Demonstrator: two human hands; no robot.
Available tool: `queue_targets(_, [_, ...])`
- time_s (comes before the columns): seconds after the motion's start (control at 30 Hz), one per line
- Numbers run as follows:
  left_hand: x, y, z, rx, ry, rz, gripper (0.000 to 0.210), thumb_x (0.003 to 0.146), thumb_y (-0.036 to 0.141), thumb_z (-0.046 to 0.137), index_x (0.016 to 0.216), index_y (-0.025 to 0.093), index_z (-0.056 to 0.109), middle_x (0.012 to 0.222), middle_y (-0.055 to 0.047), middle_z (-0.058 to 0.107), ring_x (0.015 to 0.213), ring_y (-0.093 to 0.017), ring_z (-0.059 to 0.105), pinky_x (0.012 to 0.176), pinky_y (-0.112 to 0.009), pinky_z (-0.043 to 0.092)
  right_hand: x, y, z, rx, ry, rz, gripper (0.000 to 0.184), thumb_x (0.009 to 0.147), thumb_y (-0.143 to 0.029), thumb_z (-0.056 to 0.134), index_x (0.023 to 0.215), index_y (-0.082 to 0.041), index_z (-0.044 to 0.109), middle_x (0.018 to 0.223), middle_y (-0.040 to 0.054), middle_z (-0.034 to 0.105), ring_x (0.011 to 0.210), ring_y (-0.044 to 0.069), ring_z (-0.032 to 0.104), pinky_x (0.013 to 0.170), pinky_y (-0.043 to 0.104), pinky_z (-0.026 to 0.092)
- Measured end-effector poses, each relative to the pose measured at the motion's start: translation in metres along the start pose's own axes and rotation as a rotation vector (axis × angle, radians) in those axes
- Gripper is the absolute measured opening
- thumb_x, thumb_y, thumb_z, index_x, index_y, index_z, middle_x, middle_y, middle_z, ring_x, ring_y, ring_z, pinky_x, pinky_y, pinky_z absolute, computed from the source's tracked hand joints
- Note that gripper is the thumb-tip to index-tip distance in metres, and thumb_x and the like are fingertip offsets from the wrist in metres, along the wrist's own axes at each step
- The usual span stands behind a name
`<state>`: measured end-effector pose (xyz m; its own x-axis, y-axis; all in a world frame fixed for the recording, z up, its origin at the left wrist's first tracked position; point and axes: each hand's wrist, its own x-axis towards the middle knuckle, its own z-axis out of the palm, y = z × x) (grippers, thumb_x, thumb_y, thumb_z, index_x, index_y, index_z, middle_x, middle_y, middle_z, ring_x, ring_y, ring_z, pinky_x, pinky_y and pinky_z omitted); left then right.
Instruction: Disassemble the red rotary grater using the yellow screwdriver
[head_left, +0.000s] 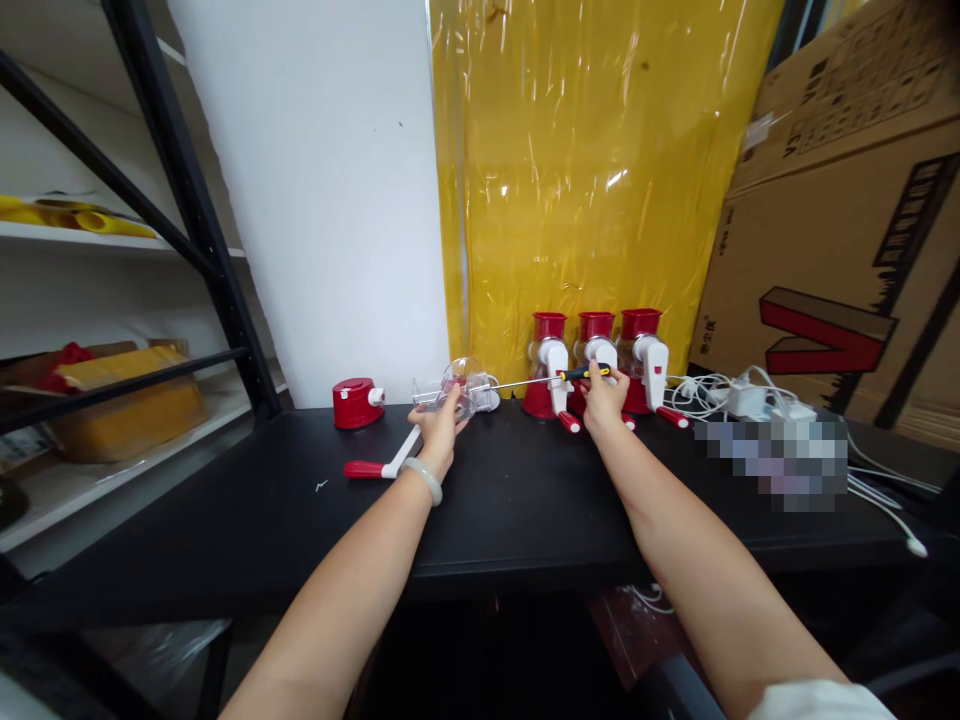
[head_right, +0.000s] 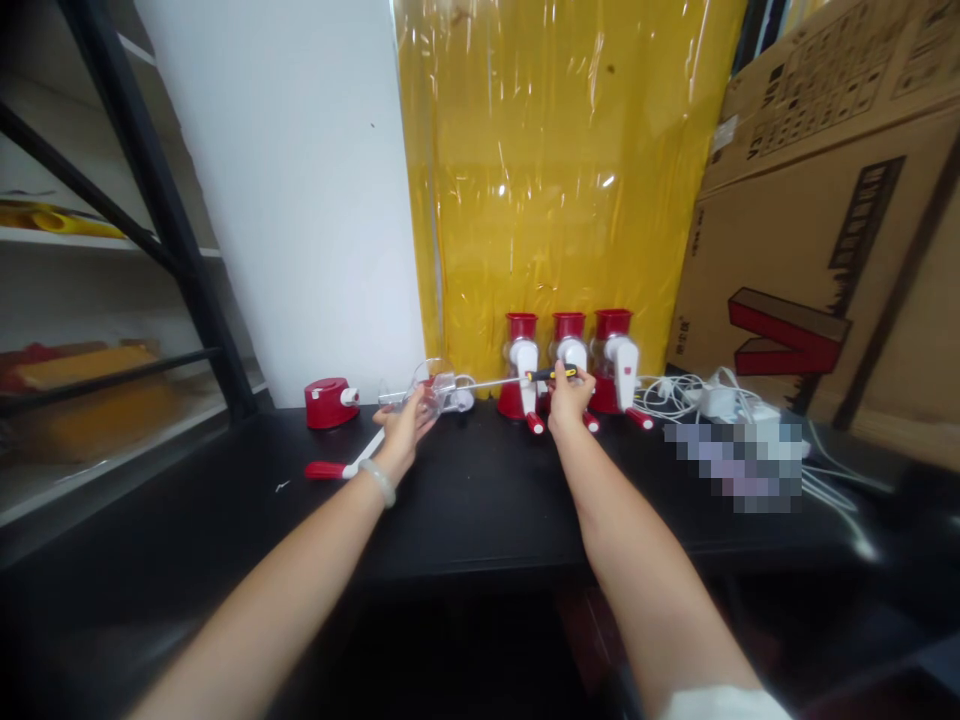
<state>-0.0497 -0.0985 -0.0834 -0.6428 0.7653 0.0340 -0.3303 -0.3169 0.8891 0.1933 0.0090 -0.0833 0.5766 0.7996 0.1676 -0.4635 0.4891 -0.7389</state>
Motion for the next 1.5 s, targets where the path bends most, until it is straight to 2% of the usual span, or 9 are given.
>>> queue_targets(0.33, [0.0006, -0.0008, 0.0002, -0.019, 0.001, -0.006, 0.071, 0.08, 0.036, 0.088, 0.118, 0.027, 0.029, 0.11, -0.01, 0.068, 0.085, -0.02, 0.076, 0.07, -0.035, 0.066, 0.0037, -0.0021, 0.0023, 0.027, 0.009, 0.075, 0.03, 0.08, -0.02, 0.066, 0.105, -0.025, 0.05, 0.091, -0.0044, 0.066, 0.073, 0.01, 0.07, 0.066, 0.021, 0.058])
queue_targets(0.47, [0.0, 0.0, 0.0006, -0.023, 0.001, -0.005, 0.072, 0.079, 0.036, 0.089, 0.118, 0.027, 0.029, 0.107, -0.008, 0.068, 0.086, -0.021, 0.076, 0.07, -0.036, 0.066, 0.0004, -0.0064, 0.0035, 0.109, -0.027, 0.084, 0.024, 0.089, -0.033, 0.064, 0.104, -0.027, 0.046, 0.092, -0.0051, 0.067, 0.072, 0.009, 0.071, 0.069, 0.024, 0.06])
queue_targets(0.57, [-0.0005, 0.0003, 0.001, -0.047, 0.012, -0.021, 0.074, 0.076, 0.036, 0.09, 0.117, 0.028, 0.029, 0.105, -0.007, 0.068, 0.085, -0.021, 0.076, 0.07, -0.035, 0.066, 0.0001, -0.0063, 0.0038, 0.143, -0.025, 0.026, 0.036, 0.085, -0.044, 0.072, 0.104, -0.028, 0.045, 0.09, -0.0051, 0.067, 0.072, 0.01, 0.071, 0.071, 0.026, 0.061])
queue_targets(0.7, [-0.0001, 0.0002, 0.0012, -0.045, 0.023, -0.016, 0.074, 0.076, 0.035, 0.091, 0.116, 0.028, 0.029, 0.107, -0.008, 0.068, 0.086, -0.021, 0.076, 0.07, -0.037, 0.066, 0.0031, -0.0037, 0.0024, 0.132, -0.014, 0.018, 0.043, 0.078, -0.041, 0.081, 0.101, -0.026, 0.048, 0.088, -0.0042, 0.067, 0.07, 0.01, 0.07, 0.067, 0.023, 0.059])
queue_targets(0.83, [-0.0004, 0.0008, 0.0015, -0.039, 0.011, -0.018, 0.07, 0.08, 0.035, 0.088, 0.117, 0.028, 0.029, 0.108, -0.008, 0.068, 0.086, -0.02, 0.076, 0.071, -0.036, 0.066, 0.0055, -0.0022, 0.0024, 0.129, -0.009, 0.033, 0.032, 0.08, -0.032, 0.073, 0.103, -0.025, 0.052, 0.09, -0.003, 0.067, 0.076, 0.011, 0.071, 0.07, 0.024, 0.06])
queue_targets(1.0, [-0.0031, 0.0011, 0.0018, -0.017, -0.013, -0.005, 0.07, 0.08, 0.035, 0.088, 0.116, 0.027, 0.029, 0.109, -0.009, 0.068, 0.086, -0.021, 0.076, 0.07, -0.036, 0.066, 0.0047, -0.0025, 0.0046, 0.186, -0.011, 0.011, 0.03, 0.083, -0.025, 0.063, 0.104, -0.026, 0.043, 0.095, -0.0022, 0.067, 0.081, 0.013, 0.074, 0.076, 0.029, 0.062])
queue_targets(1.2, [-0.004, 0.0013, 0.0012, -0.022, -0.005, -0.016, 0.071, 0.079, 0.035, 0.089, 0.115, 0.027, 0.029, 0.108, -0.009, 0.068, 0.083, -0.02, 0.076, 0.071, -0.036, 0.065, 0.0006, -0.0033, 0.0041, 0.177, -0.065, -0.019, 0.041, 0.084, -0.04, 0.072, 0.104, -0.028, 0.039, 0.1, -0.002, 0.066, 0.08, 0.012, 0.072, 0.076, 0.03, 0.063])
queue_targets(1.33, [-0.0043, 0.0022, 0.0012, -0.028, -0.02, -0.02, 0.07, 0.08, 0.035, 0.088, 0.117, 0.027, 0.028, 0.109, -0.01, 0.069, 0.084, -0.021, 0.076, 0.069, -0.035, 0.065, 0.0011, -0.0033, 0.0017, 0.107, -0.039, -0.052, 0.048, 0.08, -0.051, 0.078, 0.104, -0.028, 0.043, 0.092, -0.0034, 0.065, 0.069, 0.01, 0.068, 0.064, 0.024, 0.06])
queue_targets(1.5, [-0.0048, 0.0026, 0.0015, -0.025, 0.024, -0.033, 0.073, 0.077, 0.035, 0.09, 0.116, 0.027, 0.029, 0.107, -0.009, 0.069, 0.084, -0.021, 0.076, 0.07, -0.035, 0.065, 0.0038, -0.0039, 0.0008, 0.045, 0.023, 0.026, 0.042, 0.08, -0.044, 0.079, 0.104, -0.026, 0.048, 0.087, -0.0044, 0.065, 0.066, 0.01, 0.068, 0.058, 0.021, 0.057])
